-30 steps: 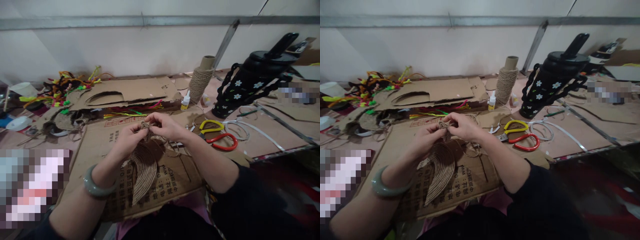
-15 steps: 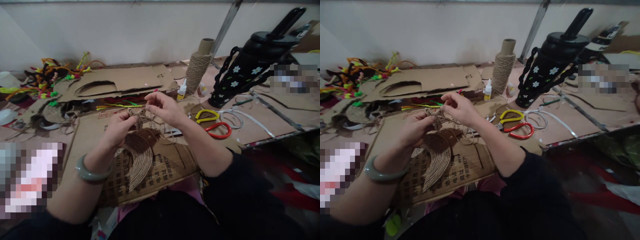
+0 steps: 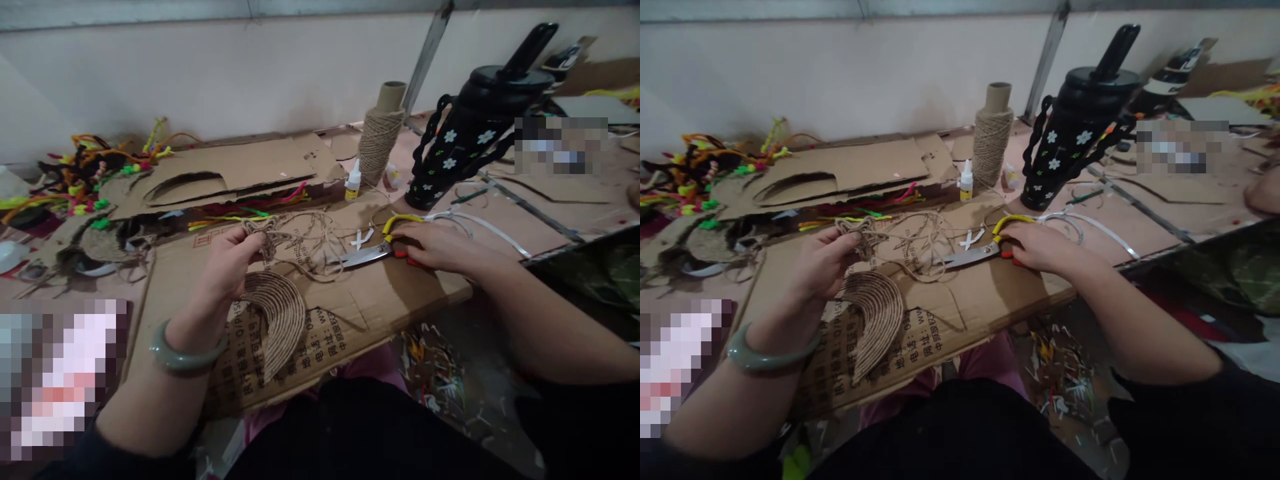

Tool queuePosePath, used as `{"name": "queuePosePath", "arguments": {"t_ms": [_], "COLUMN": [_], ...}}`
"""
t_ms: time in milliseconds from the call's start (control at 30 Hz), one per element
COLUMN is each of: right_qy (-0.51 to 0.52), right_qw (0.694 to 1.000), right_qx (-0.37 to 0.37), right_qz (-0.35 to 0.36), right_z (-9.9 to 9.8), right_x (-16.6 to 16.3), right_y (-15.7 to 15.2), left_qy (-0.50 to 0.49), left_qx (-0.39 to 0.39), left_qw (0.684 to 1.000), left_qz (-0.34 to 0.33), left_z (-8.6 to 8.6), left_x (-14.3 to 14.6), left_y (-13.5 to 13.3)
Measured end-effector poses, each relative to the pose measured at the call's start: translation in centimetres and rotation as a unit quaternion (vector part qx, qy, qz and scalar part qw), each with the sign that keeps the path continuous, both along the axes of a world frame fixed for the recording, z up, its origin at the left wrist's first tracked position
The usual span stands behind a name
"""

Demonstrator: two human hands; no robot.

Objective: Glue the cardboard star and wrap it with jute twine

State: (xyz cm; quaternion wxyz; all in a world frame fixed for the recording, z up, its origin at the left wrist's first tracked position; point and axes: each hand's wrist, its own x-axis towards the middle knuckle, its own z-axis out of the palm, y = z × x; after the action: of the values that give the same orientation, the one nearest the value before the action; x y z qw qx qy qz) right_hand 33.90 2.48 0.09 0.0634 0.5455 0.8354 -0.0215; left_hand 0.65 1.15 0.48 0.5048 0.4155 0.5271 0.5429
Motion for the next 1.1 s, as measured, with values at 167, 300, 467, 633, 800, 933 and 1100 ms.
{"name": "queuePosePath", "arguments": {"t_ms": [167, 300, 467, 633, 800, 933, 1100], "right_qy": [-0.016, -0.027, 0.029, 0.042, 0.147, 0.326, 0.263], "right_qw": [0.998, 0.994, 0.998, 0.998, 0.982, 0.942, 0.963], "right_qx": [-0.031, -0.043, 0.0, 0.048, 0.114, 0.036, 0.041], "right_qz": [0.057, 0.093, 0.06, 0.013, -0.012, -0.069, -0.05], "right_z": [-0.1, -0.4, -0.8, -0.8, 0.1, 0.8, 1.0], "right_x": [0.5, 1.4, 2.7, 4.1, 3.5, -0.3, -5.0], "right_y": [0.9, 1.1, -0.6, -2.4, -5.0, -6.6, -6.9], "left_qy": [-0.017, -0.029, -0.031, -0.049, -0.058, -0.066, -0.06], "left_qx": [-0.035, -0.044, -0.049, -0.033, -0.015, -0.01, -0.015], "left_qw": [0.998, 0.997, 0.997, 0.997, 0.998, 0.997, 0.997], "left_qz": [-0.045, -0.055, -0.051, -0.044, -0.034, -0.025, -0.04], "left_z": [-0.5, -0.7, -0.3, -0.5, -0.6, -0.6, -0.5], "left_x": [-0.3, -0.3, -0.4, -0.4, -0.3, -0.2, -0.1], "left_y": [0.2, 0.4, 0.4, 0.4, 0.4, 0.2, 0.0]}}
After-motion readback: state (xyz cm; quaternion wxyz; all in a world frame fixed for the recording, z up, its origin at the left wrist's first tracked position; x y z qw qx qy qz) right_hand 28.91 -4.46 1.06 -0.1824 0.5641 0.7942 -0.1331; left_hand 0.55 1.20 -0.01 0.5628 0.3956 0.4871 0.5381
